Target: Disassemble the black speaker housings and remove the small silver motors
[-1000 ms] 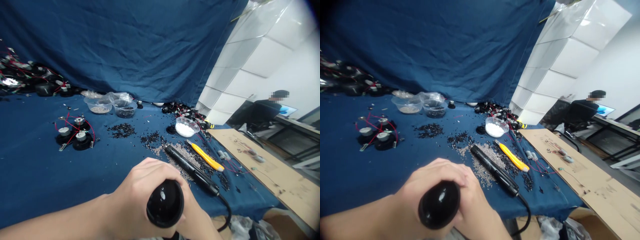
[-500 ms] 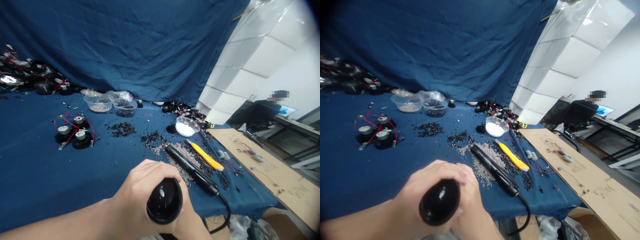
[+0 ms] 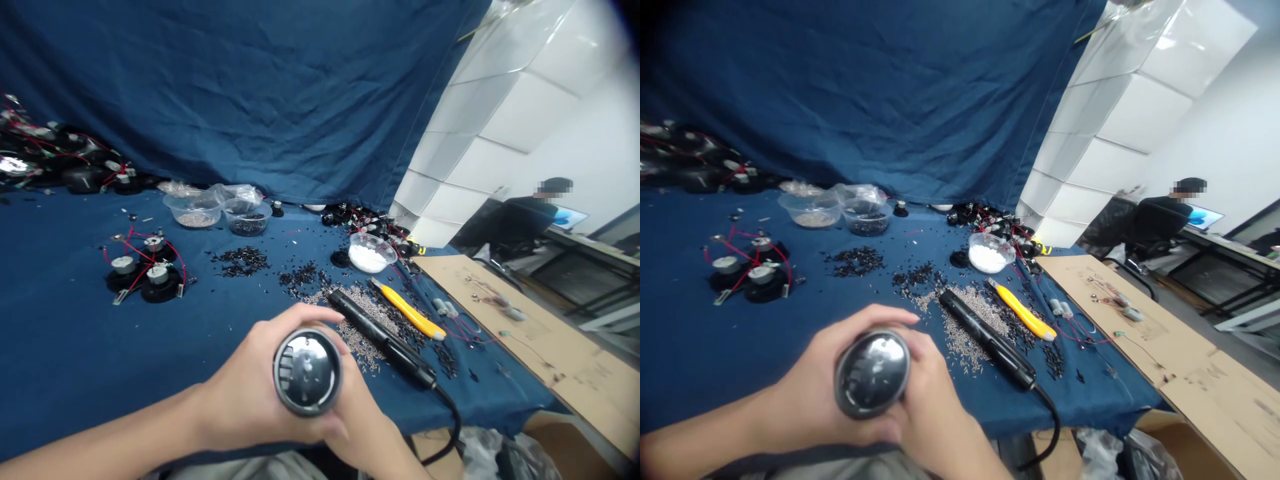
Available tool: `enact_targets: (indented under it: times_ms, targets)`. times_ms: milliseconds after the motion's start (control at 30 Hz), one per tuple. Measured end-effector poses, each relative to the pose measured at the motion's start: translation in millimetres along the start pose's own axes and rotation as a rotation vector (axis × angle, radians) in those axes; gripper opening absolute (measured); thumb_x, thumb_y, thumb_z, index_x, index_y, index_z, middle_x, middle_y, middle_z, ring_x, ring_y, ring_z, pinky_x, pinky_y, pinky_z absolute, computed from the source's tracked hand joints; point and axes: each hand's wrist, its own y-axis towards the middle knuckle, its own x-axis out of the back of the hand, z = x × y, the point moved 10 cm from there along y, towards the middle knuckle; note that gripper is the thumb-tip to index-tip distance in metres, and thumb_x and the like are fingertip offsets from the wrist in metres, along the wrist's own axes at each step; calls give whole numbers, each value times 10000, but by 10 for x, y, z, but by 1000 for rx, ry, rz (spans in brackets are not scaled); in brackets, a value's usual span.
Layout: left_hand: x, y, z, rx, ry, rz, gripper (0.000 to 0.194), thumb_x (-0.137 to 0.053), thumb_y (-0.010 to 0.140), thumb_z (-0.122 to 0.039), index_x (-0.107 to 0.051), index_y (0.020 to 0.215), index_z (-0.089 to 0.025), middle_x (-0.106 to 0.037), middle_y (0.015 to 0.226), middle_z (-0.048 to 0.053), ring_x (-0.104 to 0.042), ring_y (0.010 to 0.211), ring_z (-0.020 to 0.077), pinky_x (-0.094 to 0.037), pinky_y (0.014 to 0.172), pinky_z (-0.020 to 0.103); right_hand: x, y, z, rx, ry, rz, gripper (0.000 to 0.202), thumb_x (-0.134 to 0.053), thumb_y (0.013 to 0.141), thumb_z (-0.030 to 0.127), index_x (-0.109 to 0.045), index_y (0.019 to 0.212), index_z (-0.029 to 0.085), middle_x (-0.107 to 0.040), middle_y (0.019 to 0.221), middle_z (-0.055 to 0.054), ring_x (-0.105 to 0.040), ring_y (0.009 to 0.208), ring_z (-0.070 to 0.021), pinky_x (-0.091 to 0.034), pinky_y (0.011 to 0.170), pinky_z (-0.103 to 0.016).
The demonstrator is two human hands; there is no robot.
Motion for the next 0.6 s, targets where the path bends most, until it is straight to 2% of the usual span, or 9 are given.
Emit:
enact_targets:
  times_ms: [67, 133, 200, 233, 300, 400, 467, 600]
  targets:
    - [247, 46, 76, 87, -48, -81, 649, -873, 579, -261, -573, 1153, -220, -693, 992, 21, -666, 877, 182, -519, 790, 244, 105, 129, -22, 4, 27, 27, 391, -656, 840, 278, -600, 1212, 172, -637, 1152, -87, -588, 1060, -237, -476, 937, -357]
    - [490, 119, 122, 119, -196, -119, 584, -865, 604, -290, -601, 1118, -207, -677, 903, 11, -643, 782, 152, -516, 722, 228, 267, 309, -165, -36, 21, 3, 245, -645, 888, 274, -643, 1122, 200, -672, 1044, -36, -621, 956, -182, -481, 880, -296]
    - [696, 208, 138, 95, -383, -106, 538, -863, 610, -363, -641, 1069, -189, -649, 857, 6, -595, 696, 114, -500, 641, 193, 445, 525, -393, -103, -105, -70, 142, -596, 925, 215, -665, 1047, 191, -681, 956, -20, -627, 854, -149, -479, 812, -265]
    - [809, 238, 197, 118, -481, -129, 573, -856, 621, -388, -642, 1113, -189, -640, 856, 10, -576, 680, 108, -501, 628, 191, 451, 645, -511, -131, -221, -45, 139, -583, 919, 170, -671, 1027, 178, -678, 943, -29, -621, 834, -152, -471, 791, -270]
    - [981, 258, 368, 191, -696, -187, 650, -866, 610, -390, -638, 1183, -185, -627, 869, 11, -545, 660, 94, -514, 620, 186, 318, 872, -756, -181, -441, 97, 151, -586, 885, 112, -688, 987, 160, -675, 938, -58, -613, 836, -177, -454, 764, -288]
    - [1140, 184, 662, 301, -907, -328, 710, -886, 591, -357, -636, 1221, -145, -617, 855, 8, -501, 629, 68, -526, 619, 168, 56, 1120, -1000, -202, -490, 250, 91, -663, 804, 97, -709, 862, 150, -676, 822, -65, -607, 752, -184, -434, 680, -277]
    - [1169, 129, 791, 337, -898, -364, 721, -895, 580, -317, -636, 1227, -130, -622, 860, 16, -511, 640, 72, -530, 620, 169, -94, 1201, -1087, -206, -464, 318, 88, -705, 762, 96, -712, 831, 151, -673, 767, -55, -601, 702, -168, -424, 638, -256]
    - [1133, 93, 925, 377, -761, -338, 679, -897, 573, -277, -658, 1197, -155, -637, 895, 31, -555, 684, 95, -537, 643, 180, -251, 1226, -1148, -194, -436, 397, 150, -673, 749, 47, -714, 841, 158, -686, 779, -46, -602, 704, -150, -420, 637, -233]
